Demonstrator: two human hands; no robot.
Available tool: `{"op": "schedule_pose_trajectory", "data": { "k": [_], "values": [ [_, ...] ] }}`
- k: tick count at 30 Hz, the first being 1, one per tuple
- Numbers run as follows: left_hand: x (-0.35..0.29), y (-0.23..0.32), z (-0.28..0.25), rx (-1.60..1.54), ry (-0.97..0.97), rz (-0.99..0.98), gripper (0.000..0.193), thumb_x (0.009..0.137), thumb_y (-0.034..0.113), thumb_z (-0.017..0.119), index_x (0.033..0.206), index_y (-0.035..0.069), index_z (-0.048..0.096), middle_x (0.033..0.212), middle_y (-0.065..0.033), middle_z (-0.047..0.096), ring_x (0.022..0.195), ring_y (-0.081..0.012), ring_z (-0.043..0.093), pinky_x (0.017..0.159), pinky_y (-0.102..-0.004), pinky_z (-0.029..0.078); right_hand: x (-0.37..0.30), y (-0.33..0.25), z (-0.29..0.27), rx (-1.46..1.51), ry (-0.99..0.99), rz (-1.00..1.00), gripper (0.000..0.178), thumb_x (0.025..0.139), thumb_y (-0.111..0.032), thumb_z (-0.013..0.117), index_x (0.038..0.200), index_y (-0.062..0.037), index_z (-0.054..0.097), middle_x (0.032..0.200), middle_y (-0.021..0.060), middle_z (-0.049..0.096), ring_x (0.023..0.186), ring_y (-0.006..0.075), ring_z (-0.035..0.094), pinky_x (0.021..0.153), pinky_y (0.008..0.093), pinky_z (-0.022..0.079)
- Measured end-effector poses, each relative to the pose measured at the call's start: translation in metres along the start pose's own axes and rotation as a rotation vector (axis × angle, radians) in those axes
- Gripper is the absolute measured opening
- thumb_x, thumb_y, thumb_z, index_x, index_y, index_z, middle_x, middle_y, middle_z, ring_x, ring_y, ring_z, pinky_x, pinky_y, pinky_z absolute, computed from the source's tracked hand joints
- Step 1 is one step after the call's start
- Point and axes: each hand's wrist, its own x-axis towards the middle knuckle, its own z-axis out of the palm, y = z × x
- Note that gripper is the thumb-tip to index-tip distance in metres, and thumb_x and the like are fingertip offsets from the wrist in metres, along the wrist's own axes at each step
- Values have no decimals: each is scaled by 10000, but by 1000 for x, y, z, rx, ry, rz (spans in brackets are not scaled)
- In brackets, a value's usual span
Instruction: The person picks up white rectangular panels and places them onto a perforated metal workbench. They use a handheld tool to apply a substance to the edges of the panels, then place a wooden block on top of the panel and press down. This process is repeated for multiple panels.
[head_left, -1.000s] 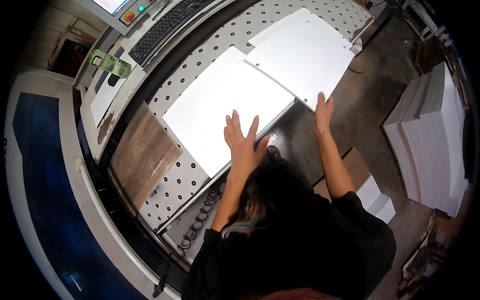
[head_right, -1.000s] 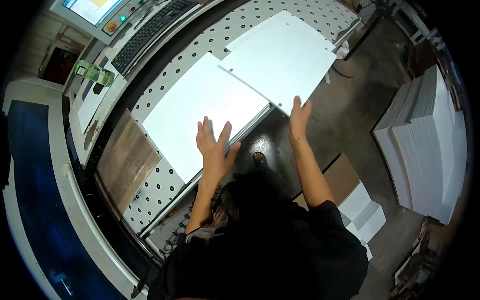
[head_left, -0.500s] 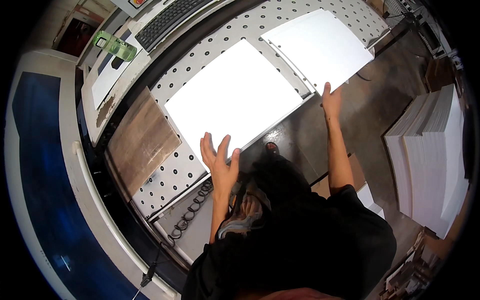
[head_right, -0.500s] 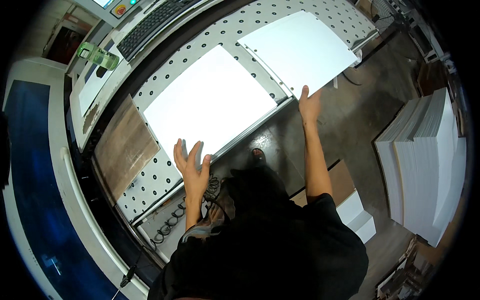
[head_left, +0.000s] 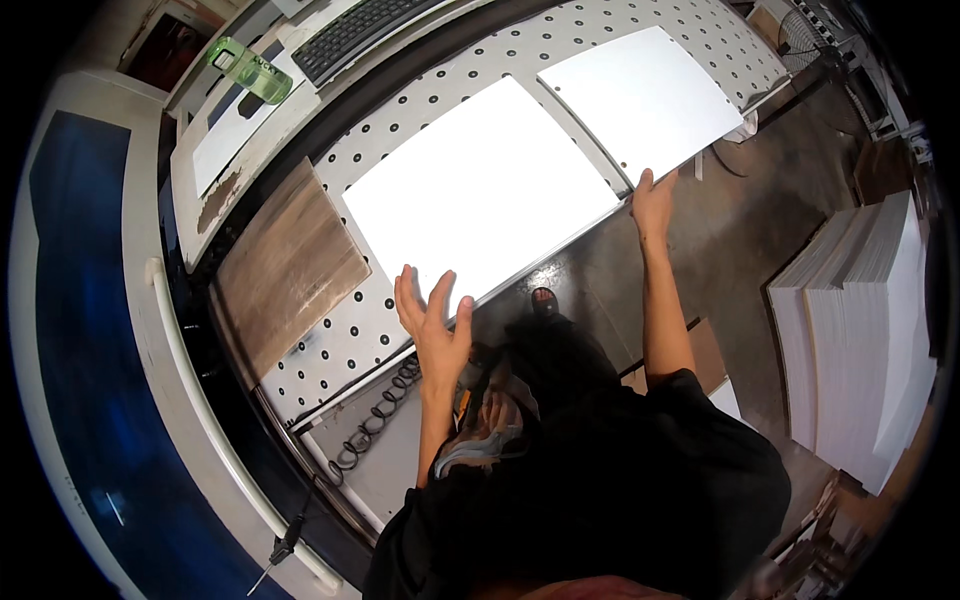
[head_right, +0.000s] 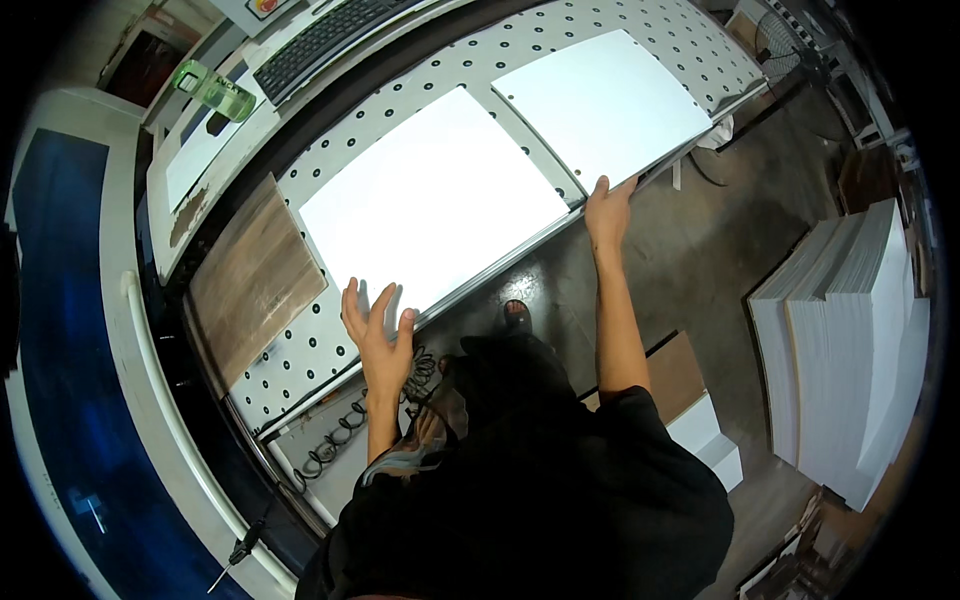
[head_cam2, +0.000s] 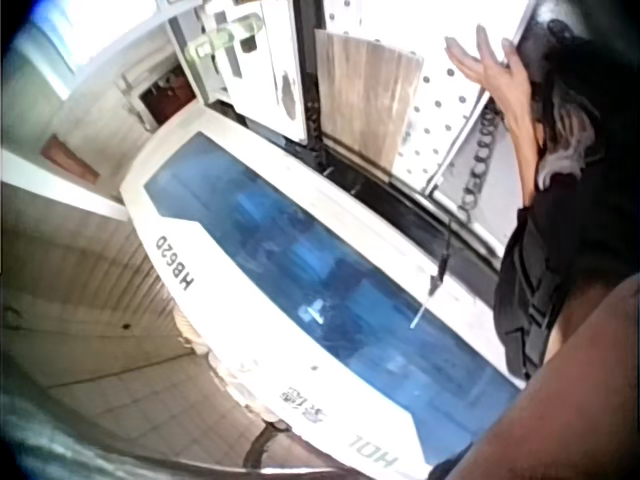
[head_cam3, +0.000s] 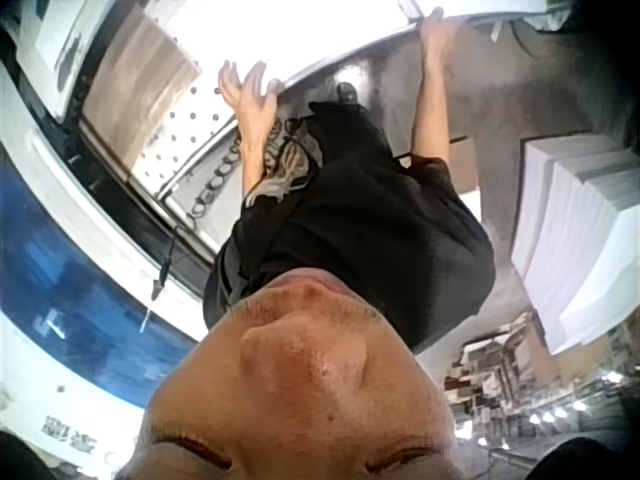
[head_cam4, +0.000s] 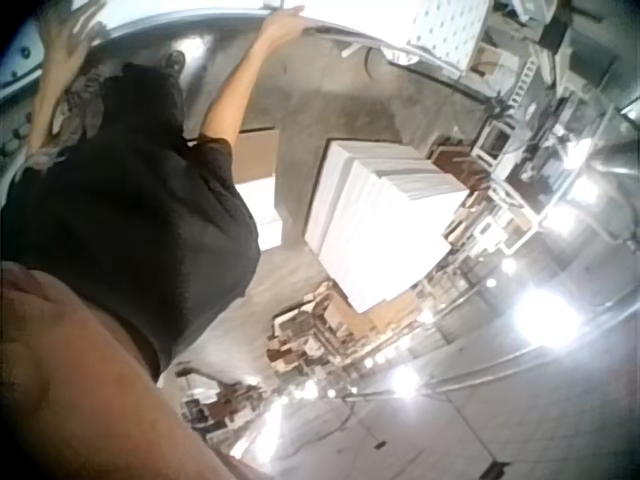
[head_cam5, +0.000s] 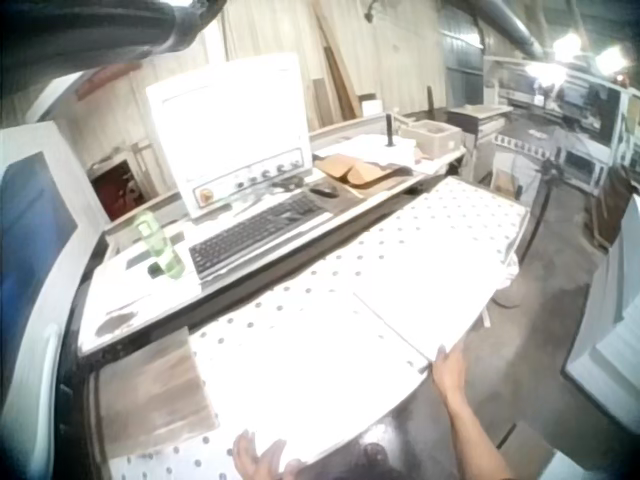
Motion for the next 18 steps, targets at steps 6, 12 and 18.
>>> {"op": "schedule_pose_trajectory", "data": {
  "k": [6, 12, 18],
  "values": [
    [-12, -15, 0, -18, 14, -18, 371, 972, 302, 682, 1283, 99, 680, 1633, -188, 227, 1522, -413, 163, 1189, -564, 283, -32, -23, 0, 182, 30, 64, 773, 1010, -280, 512, 1551, 114, 124, 749, 169, 701, 693, 310, 690, 753, 392, 519],
    [-11, -18, -2, -11, 30, -6, 360, 981, 311, 676, 1268, 93, 686, 1628, -195, 232, 1520, -410, 174, 1184, -557, 296, -22, -37, -7, 138, -10, 81, 768, 1010, -268, 512, 1548, 121, 124, 678, 140, 673, 601, 257, 666, 690, 366, 521],
    [-9, -20, -4, -57, 13, -3, 364, 980, 310, 672, 1267, 87, 686, 1623, -212, 239, 1516, -424, 181, 1193, -568, 265, 4, -19, -10, 156, -102, 107, 504, 1011, -232, 534, 1417, -5, 341, 891, 141, 673, 568, 172, 655, 416, 343, 529]
  ]
}}
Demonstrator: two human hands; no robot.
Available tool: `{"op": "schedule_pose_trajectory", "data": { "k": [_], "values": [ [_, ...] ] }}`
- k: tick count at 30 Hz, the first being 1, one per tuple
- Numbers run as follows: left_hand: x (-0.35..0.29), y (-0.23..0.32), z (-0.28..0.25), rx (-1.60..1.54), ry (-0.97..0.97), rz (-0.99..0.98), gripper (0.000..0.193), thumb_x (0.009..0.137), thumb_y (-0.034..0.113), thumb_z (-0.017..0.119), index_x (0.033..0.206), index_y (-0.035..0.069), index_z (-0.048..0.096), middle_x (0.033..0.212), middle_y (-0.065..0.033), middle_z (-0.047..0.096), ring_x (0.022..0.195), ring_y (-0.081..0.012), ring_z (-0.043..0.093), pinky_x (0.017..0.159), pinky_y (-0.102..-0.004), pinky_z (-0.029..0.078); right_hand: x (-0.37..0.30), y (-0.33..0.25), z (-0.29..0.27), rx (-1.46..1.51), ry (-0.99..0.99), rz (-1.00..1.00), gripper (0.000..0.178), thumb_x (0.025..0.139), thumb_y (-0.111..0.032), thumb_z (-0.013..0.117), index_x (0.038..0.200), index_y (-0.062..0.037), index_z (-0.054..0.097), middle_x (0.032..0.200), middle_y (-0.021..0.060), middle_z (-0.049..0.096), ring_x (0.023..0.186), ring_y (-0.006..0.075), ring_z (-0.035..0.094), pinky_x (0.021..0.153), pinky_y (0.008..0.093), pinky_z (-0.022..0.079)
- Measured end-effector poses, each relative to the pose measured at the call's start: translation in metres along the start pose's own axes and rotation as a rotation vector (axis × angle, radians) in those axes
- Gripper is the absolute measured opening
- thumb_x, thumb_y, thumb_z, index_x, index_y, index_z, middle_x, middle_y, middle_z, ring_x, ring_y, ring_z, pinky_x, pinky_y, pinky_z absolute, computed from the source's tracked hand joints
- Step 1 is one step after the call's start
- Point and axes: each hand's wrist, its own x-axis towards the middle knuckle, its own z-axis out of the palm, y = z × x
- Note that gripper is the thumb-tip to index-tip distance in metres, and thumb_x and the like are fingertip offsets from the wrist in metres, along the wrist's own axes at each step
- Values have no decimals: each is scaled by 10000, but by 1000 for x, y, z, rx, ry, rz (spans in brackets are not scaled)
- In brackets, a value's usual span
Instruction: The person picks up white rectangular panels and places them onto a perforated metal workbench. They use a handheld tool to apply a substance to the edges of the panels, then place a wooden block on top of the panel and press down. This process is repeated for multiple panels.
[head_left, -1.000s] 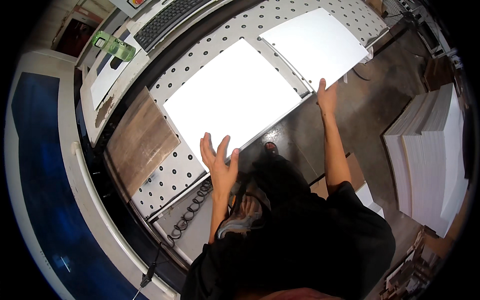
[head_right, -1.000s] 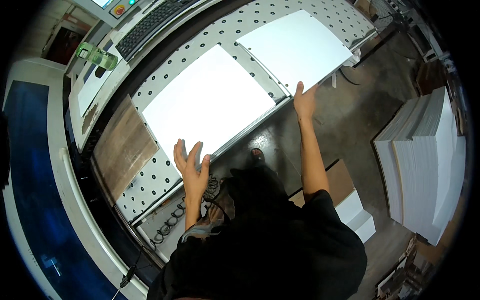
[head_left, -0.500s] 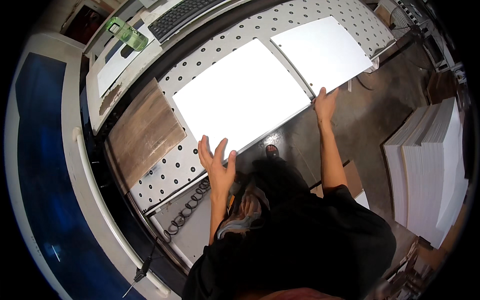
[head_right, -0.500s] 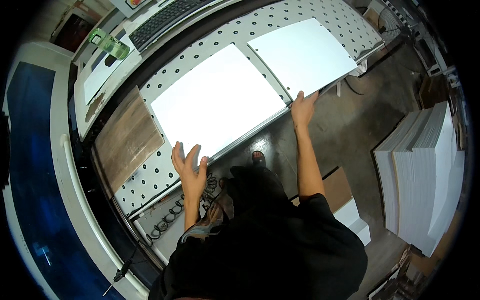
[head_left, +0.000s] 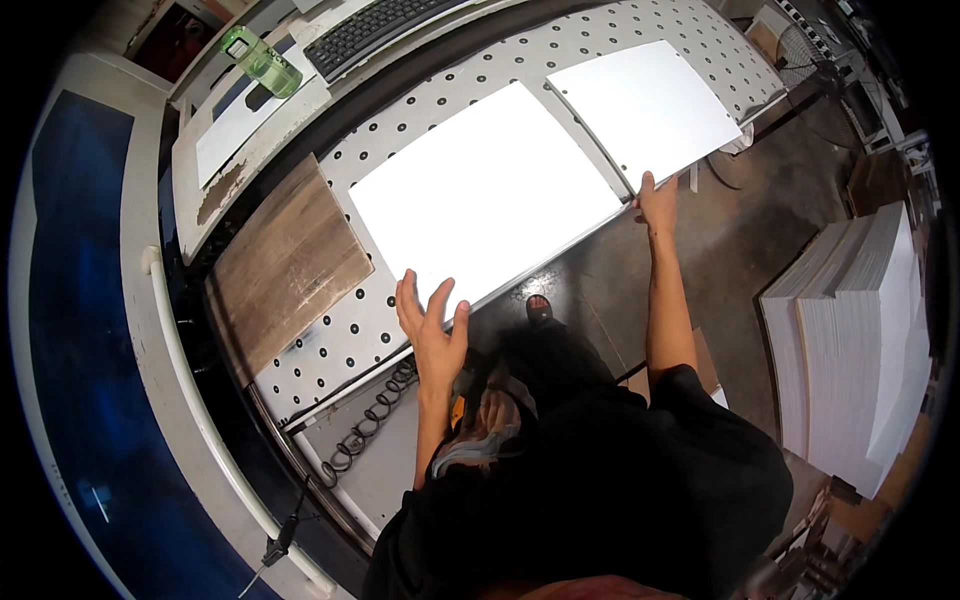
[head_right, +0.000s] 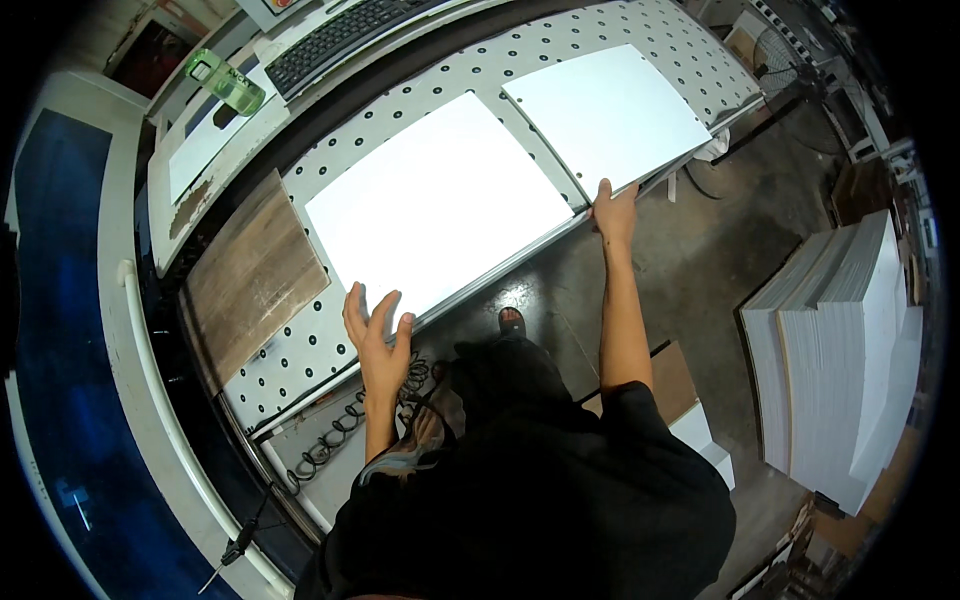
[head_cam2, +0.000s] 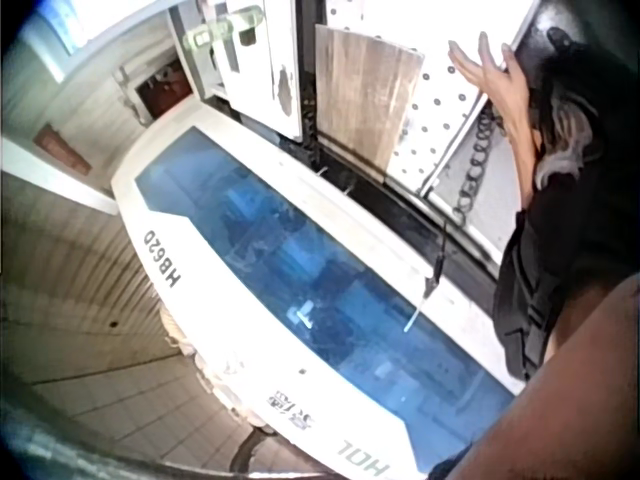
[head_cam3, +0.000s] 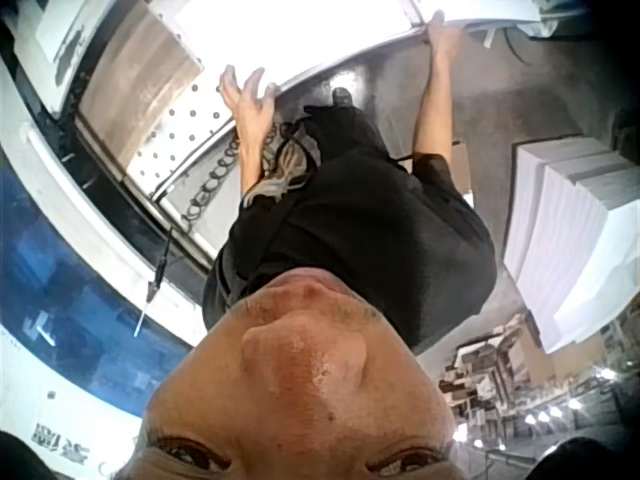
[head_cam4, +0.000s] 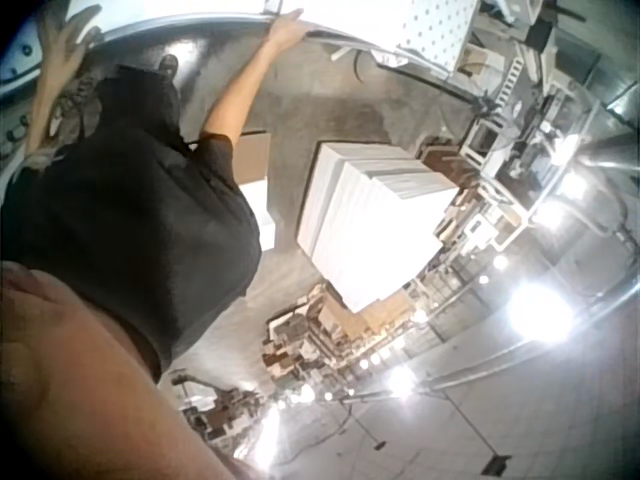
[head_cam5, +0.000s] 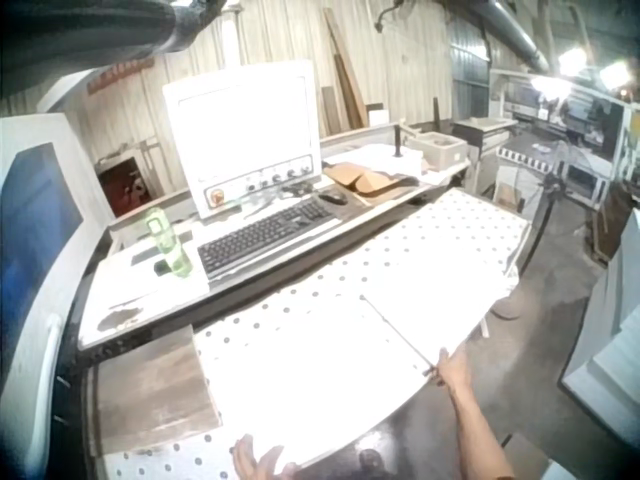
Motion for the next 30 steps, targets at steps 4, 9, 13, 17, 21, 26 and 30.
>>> {"op": "schedule_pose_trajectory", "data": {
  "k": [4, 9, 13, 17, 21, 26, 30],
  "values": [
    [-1, -1, 1, -37, -1, 0, 365, 965, 271, 680, 1279, 86, 676, 1619, -235, 254, 1511, -454, 173, 1202, -591, 208, -2, -2, 5, -18, 36, -39, 679, 1015, -287, 541, 1473, 106, 229, 671, 128, 672, 552, 224, 662, 548, 354, 507],
    [-4, -6, -2, -41, 15, -19, 360, 965, 273, 681, 1277, 94, 680, 1620, -229, 257, 1510, -454, 182, 1199, -588, 217, 3, 4, 9, 37, 46, -65, 589, 1030, -231, 512, 1443, 105, 258, 673, 142, 665, 532, 217, 654, 509, 358, 492],
    [-8, -16, -11, -23, 70, -68, 353, 964, 276, 684, 1269, 100, 688, 1620, -220, 265, 1507, -448, 194, 1196, -582, 228, 1, 1, 7, 117, 29, -94, 522, 1038, -173, 477, 1433, 100, 271, 696, 145, 670, 524, 214, 651, 466, 355, 473],
    [-10, -37, -27, -7, 172, -145, 362, 965, 287, 682, 1281, 110, 691, 1613, -207, 283, 1501, -419, 223, 1199, -552, 247, 9, 10, 4, 113, 25, -68, 565, 1037, -169, 490, 1474, 92, 245, 675, 143, 661, 514, 198, 641, 440, 341, 477],
    [-11, -78, -47, 61, 285, -221, 385, 972, 319, 679, 1290, 102, 684, 1614, -198, 277, 1497, -414, 231, 1196, -562, 246, 16, 16, 8, 113, 42, -5, 433, 1043, -151, 476, 1415, 23, 339, 722, 126, 635, 507, 187, 630, 400, 334, 501],
    [2, -158, -69, 185, 383, -221, 486, 932, 331, 712, 1347, 88, 638, 1559, -288, 343, 1467, -470, 273, 1192, -569, 242, 40, 38, 6, 252, -24, -40, 419, 1049, -167, 518, 1394, -7, 340, 677, 145, 633, 488, 203, 611, 381, 334, 472],
    [38, -237, -78, 358, 433, -312, 717, 920, 499, 674, 1465, 58, 524, 1560, -389, 287, 1484, -519, 222, 1217, -575, 170, 33, 37, -15, 205, -7, -8, 411, 1024, -263, 522, 1349, -22, 454, 741, 110, 623, 511, 180, 527, 409, 346, 444]
  ]
}}
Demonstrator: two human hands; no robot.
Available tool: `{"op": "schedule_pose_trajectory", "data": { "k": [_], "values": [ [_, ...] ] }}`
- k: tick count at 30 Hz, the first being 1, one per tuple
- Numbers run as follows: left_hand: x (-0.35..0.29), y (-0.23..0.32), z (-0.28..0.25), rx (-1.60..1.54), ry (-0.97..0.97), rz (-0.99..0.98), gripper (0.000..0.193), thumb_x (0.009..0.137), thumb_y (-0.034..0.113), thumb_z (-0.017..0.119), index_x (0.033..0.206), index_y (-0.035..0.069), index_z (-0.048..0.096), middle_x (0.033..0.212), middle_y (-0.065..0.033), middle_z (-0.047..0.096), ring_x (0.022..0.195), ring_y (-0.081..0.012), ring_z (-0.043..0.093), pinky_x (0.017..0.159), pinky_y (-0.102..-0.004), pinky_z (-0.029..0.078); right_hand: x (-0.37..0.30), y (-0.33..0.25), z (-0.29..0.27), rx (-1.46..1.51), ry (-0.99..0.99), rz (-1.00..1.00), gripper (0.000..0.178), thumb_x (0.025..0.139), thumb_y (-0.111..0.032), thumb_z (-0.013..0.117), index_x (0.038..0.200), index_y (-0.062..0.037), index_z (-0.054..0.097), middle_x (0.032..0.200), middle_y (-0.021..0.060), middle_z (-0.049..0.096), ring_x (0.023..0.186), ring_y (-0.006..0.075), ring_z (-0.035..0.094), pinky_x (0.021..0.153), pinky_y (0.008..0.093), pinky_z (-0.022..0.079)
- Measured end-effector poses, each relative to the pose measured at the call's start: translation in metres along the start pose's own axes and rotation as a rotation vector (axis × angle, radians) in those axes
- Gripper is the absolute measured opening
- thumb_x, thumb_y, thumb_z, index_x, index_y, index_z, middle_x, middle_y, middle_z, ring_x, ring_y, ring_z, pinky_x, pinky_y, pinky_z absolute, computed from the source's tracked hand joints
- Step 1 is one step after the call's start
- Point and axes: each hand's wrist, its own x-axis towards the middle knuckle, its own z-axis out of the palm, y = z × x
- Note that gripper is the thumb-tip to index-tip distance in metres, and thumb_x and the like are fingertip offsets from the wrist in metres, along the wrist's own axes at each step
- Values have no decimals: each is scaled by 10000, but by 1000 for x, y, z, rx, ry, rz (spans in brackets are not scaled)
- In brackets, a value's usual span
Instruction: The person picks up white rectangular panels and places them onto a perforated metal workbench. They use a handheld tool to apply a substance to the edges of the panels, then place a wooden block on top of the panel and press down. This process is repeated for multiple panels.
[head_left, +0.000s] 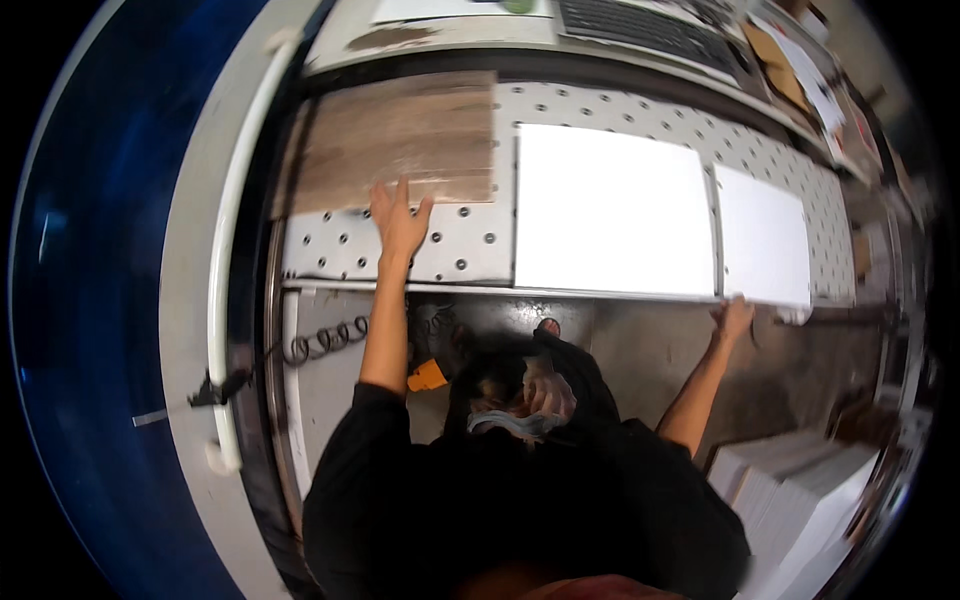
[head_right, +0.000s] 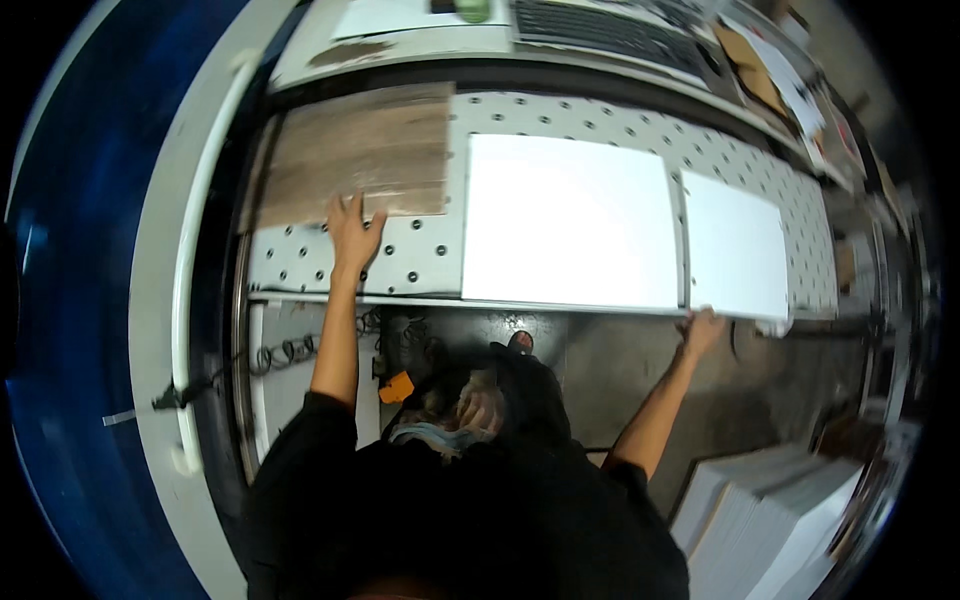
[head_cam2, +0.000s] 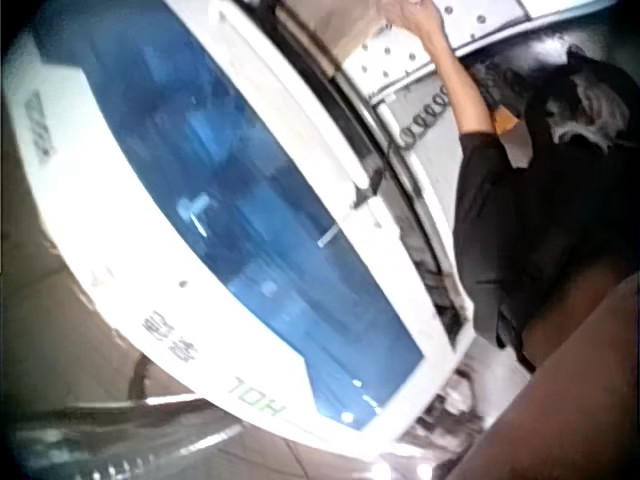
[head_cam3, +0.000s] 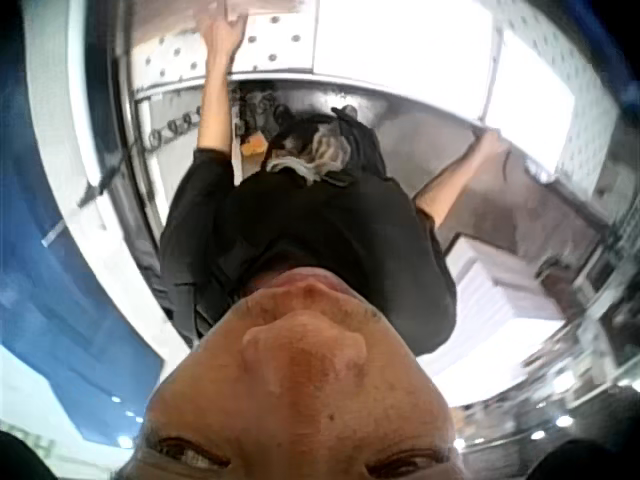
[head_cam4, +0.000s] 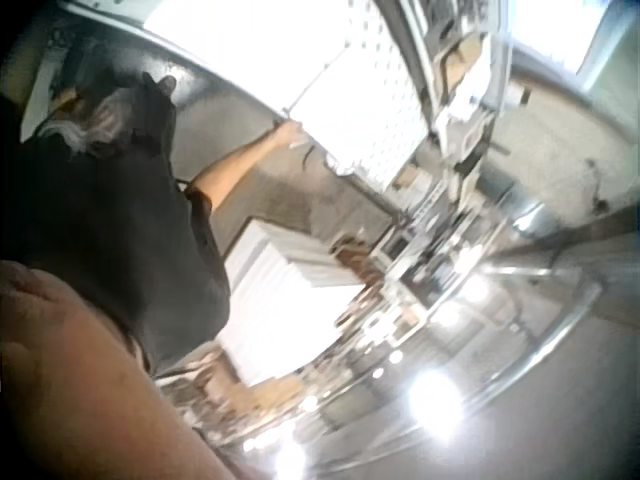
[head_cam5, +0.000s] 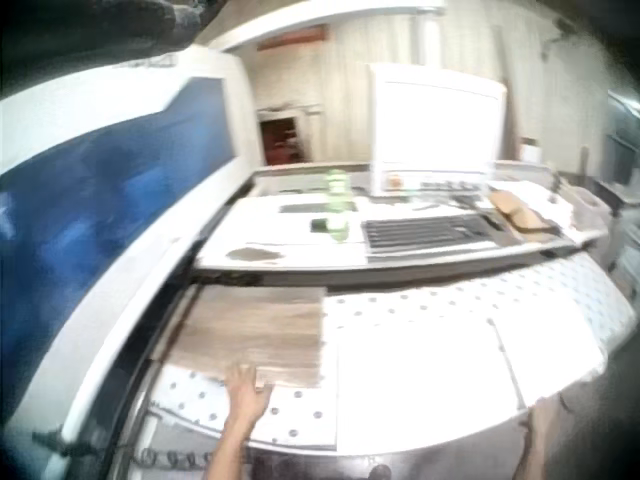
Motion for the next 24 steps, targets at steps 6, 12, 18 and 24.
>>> {"op": "schedule_pose_trajectory", "data": {
  "k": [6, 12, 18, 24],
  "values": [
    [48, -41, 5, 161, -161, -177, 1040, 869, 814, 492, 1605, 105, 303, 1623, -386, 117, 1536, -514, 44, 1245, -549, 23, -100, -78, 27, -491, 71, -387, 480, 991, -347, 595, 1373, -56, 591, 1101, 177, 684, 1010, 267, 670, 932, 400, 516],
    [69, -86, -14, 196, -223, -199, 1058, 861, 841, 469, 1629, 146, 252, 1652, -344, 66, 1550, -484, 4, 1249, -529, 11, -103, -62, 81, -726, -208, -726, 526, 963, -317, 650, 1362, 22, 591, 1360, 254, 564, 1293, 389, 542, 1103, 451, 423],
    [75, -130, -40, 237, -262, -191, 1055, 855, 845, 469, 1638, 181, 230, 1669, -311, 50, 1564, -441, 0, 1259, -498, 19, -109, -57, 86, -704, -168, -778, 523, 929, -277, 679, 1349, 28, 604, 1337, 263, 598, 1279, 409, 549, 1107, 464, 424],
    [88, -168, -62, 286, -304, -224, 1029, 853, 819, 512, 1633, 199, 253, 1678, -279, 83, 1567, -429, 35, 1263, -492, 56, -118, -59, 90, -671, -220, -815, 470, 900, -277, 719, 1271, 9, 675, 1293, 247, 634, 1241, 388, 574, 1078, 459, 439]
  ]
}}
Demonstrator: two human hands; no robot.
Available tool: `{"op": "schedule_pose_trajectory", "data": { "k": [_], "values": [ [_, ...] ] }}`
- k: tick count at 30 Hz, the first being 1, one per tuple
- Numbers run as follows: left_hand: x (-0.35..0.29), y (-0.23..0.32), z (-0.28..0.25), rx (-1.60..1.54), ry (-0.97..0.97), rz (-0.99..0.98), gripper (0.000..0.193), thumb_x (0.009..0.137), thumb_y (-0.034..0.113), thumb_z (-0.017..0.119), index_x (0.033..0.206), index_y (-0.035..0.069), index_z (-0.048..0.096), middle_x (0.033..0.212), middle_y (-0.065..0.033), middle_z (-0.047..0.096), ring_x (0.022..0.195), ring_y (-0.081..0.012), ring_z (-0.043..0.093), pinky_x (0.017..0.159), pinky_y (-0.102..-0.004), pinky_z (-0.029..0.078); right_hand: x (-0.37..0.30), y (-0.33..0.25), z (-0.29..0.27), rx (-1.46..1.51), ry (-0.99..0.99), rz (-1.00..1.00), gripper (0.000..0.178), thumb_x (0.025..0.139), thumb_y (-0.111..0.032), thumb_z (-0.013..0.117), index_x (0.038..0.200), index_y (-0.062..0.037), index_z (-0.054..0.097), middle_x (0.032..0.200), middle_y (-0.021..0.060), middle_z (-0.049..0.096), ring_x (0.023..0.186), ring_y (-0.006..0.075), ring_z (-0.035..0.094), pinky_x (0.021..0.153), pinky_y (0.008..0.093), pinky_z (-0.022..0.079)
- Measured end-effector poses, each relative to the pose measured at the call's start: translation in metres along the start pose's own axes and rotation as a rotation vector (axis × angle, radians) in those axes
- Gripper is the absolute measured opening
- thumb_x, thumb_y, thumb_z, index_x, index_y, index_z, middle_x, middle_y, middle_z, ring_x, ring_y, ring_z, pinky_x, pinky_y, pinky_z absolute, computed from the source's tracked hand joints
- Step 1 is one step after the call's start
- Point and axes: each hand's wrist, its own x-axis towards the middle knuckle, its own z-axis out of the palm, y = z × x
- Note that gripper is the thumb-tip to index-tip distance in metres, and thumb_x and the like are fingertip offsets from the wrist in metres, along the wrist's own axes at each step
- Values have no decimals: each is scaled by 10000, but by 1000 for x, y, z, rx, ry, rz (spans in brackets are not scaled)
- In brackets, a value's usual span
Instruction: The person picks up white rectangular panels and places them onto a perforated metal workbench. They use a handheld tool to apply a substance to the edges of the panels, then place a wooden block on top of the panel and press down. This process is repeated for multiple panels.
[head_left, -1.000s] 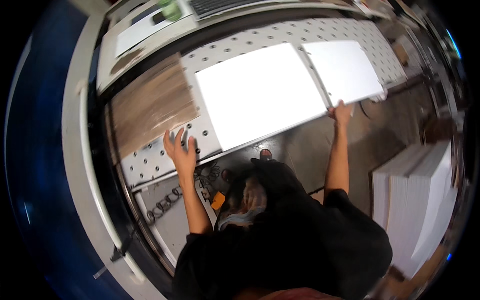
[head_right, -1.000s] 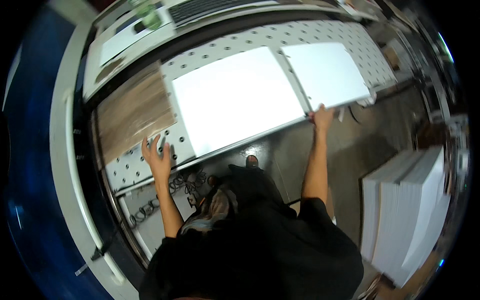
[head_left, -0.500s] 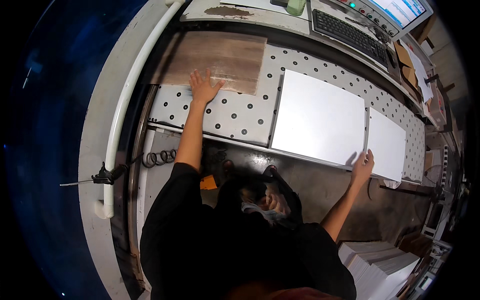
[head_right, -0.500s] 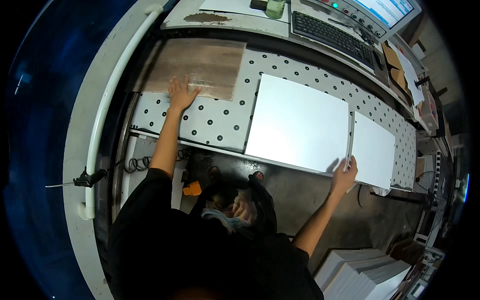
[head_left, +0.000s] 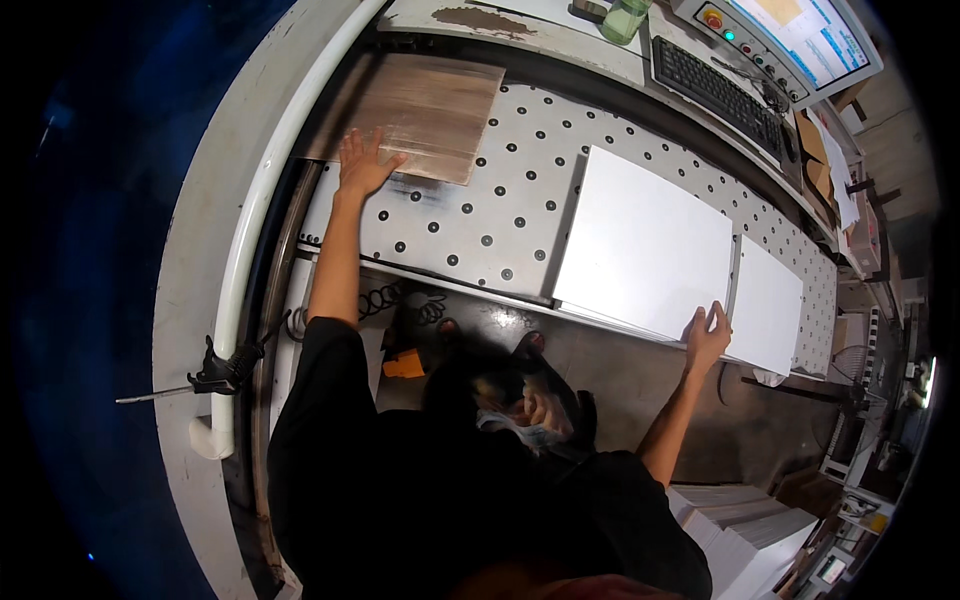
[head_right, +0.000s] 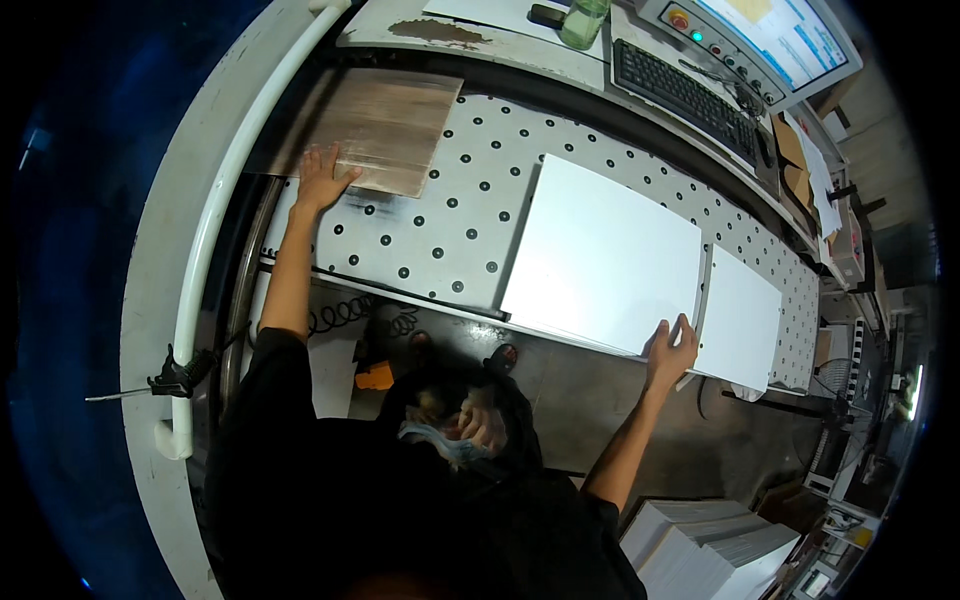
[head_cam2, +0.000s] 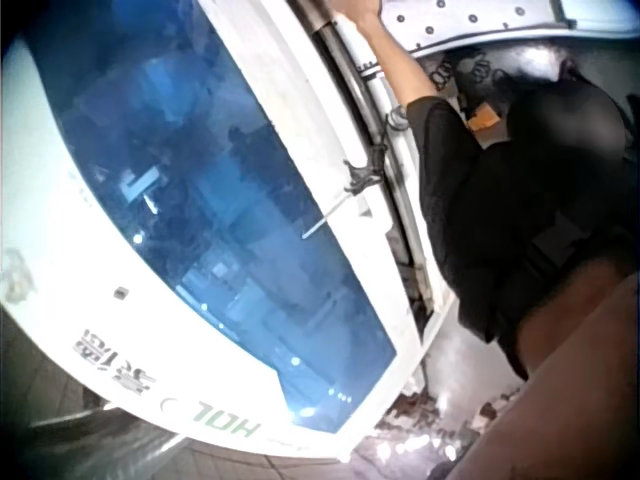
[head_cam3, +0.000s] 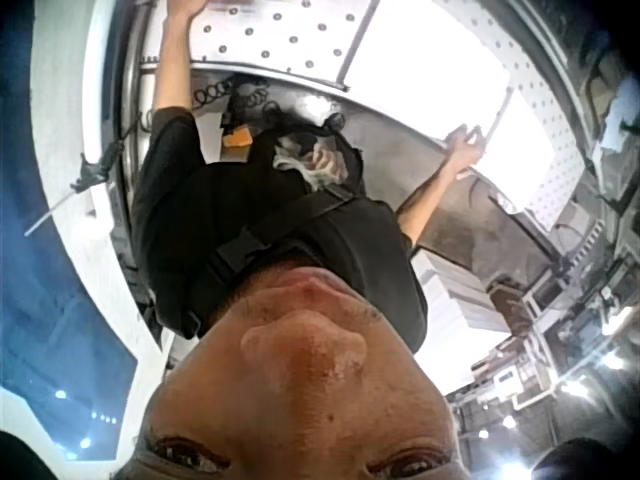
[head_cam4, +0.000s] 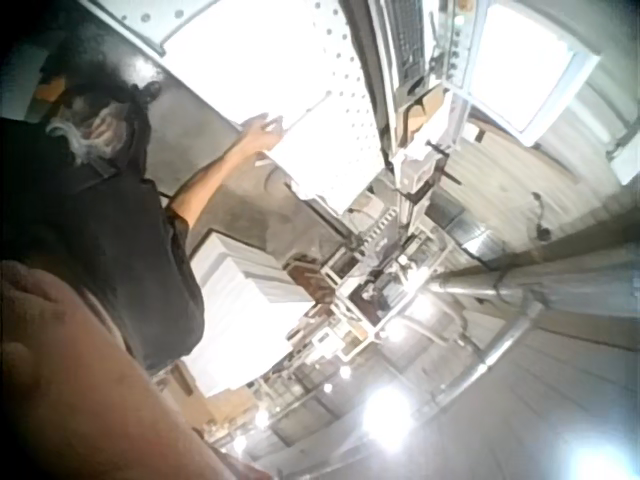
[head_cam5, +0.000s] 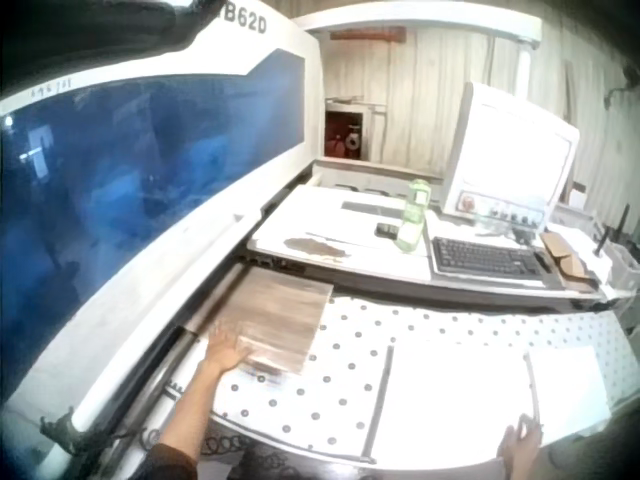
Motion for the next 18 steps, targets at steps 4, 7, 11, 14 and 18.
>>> {"op": "schedule_pose_trajectory", "data": {
  "k": [4, 7, 11, 14, 18],
  "values": [
    [7, -20, -5, -12, 44, 7, 964, 854, 791, 543, 1599, 211, 347, 1662, -282, 157, 1550, -439, 136, 1248, -516, 155, -8, -25, 15, -27, 30, -79, 462, 863, -287, 765, 1239, -24, 709, 1214, 237, 672, 1189, 387, 605, 1037, 467, 465],
    [9, -25, -5, -38, 109, 19, 884, 865, 764, 555, 1552, 219, 445, 1642, -266, 247, 1525, -440, 231, 1217, -534, 254, -8, -43, 34, 37, 57, -126, 447, 833, -273, 793, 1208, -37, 732, 1156, 247, 688, 1116, 406, 638, 986, 484, 497],
    [4, -16, -14, -108, 117, -22, 769, 900, 721, 538, 1489, 227, 539, 1619, -238, 328, 1491, -432, 320, 1180, -539, 331, -5, -89, 61, 93, 30, -190, 423, 824, -263, 789, 1175, -32, 744, 1164, 278, 682, 1121, 420, 636, 985, 486, 497],
    [6, -13, -23, -199, 88, -55, 721, 927, 698, 510, 1455, 212, 578, 1601, -234, 364, 1468, -425, 366, 1174, -523, 345, -6, -128, 86, 143, 14, -227, 407, 819, -281, 788, 1161, -62, 759, 1161, 297, 677, 1116, 440, 632, 998, 501, 482],
    [14, -17, -40, -344, 31, -108, 725, 947, 686, 482, 1420, 151, 607, 1575, -230, 408, 1443, -415, 409, 1174, -490, 352, -16, -197, 127, 165, 17, -256, 369, 828, -268, 775, 1157, -103, 767, 1248, 280, 636, 1198, 417, 569, 1040, 487, 446]
  ]
}}
